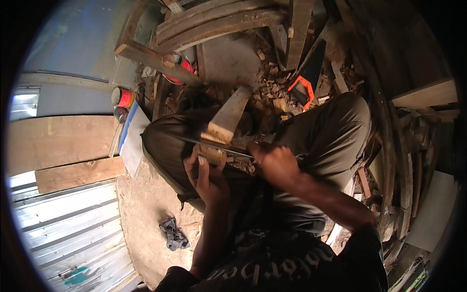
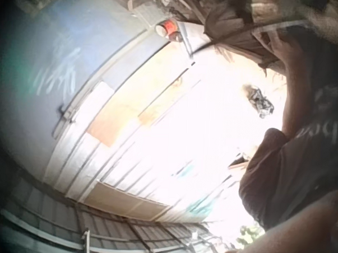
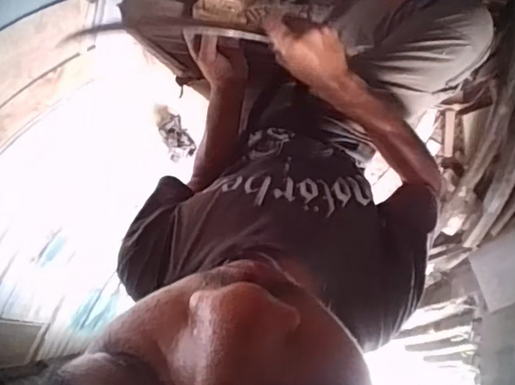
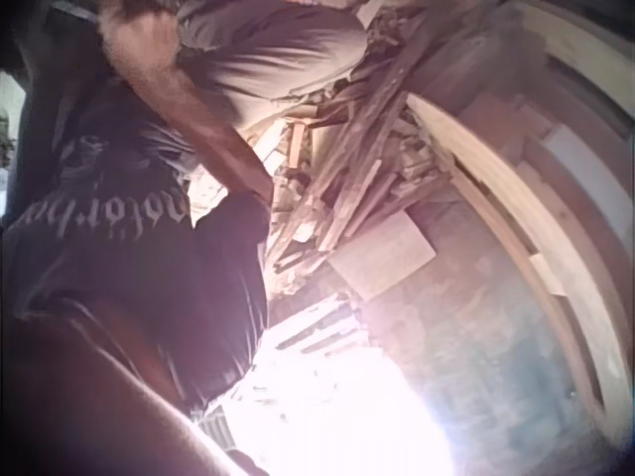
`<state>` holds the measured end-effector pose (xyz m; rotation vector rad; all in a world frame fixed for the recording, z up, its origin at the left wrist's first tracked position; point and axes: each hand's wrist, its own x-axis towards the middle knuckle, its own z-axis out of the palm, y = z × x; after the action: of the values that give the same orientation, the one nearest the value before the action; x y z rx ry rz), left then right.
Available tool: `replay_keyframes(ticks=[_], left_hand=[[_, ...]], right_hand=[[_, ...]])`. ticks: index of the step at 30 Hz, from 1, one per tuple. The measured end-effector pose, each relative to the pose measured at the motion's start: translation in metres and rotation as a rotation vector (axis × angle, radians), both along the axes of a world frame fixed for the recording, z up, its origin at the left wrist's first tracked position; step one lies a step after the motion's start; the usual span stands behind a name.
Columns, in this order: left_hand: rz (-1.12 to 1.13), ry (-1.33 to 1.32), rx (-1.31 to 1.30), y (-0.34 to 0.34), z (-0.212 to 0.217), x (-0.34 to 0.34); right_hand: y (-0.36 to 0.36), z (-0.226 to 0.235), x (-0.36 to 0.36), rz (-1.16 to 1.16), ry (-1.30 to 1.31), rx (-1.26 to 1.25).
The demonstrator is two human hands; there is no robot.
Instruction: The person uses a hand saw and a crowbar to cut and pry apart wooden slats from a pallet. They repeatedly saw through individual slats and then lever them off the frame, accumulating loose pieces on the floor.
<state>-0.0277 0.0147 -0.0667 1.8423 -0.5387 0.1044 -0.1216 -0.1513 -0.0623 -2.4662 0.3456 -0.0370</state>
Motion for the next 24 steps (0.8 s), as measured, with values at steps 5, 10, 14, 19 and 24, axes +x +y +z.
replay_keyframes(ticks=[5,10,14,19,24], left_hand=[[-0.002,0.473,-0.332,0.002,0.012,-0.007],[-0.005,0.598,-0.711,-0.015,0.014,-0.013],[0.007,0.088,-0.059,0.001,0.010,-0.013],[-0.002,0.588,-0.715,-0.022,0.019,-0.020],[0.023,-0.139,0.095,-0.003,0.009,-0.015]], right_hand=[[0.014,0.044,-0.007,0.077,-0.220,0.050],[-0.005,-0.015,0.002,0.015,0.002,-0.020],[0.018,0.029,-0.010,0.073,-0.408,0.029],[-0.013,-0.016,-0.005,0.028,-0.037,-0.096],[0.008,0.020,-0.017,0.067,-0.177,0.023]])
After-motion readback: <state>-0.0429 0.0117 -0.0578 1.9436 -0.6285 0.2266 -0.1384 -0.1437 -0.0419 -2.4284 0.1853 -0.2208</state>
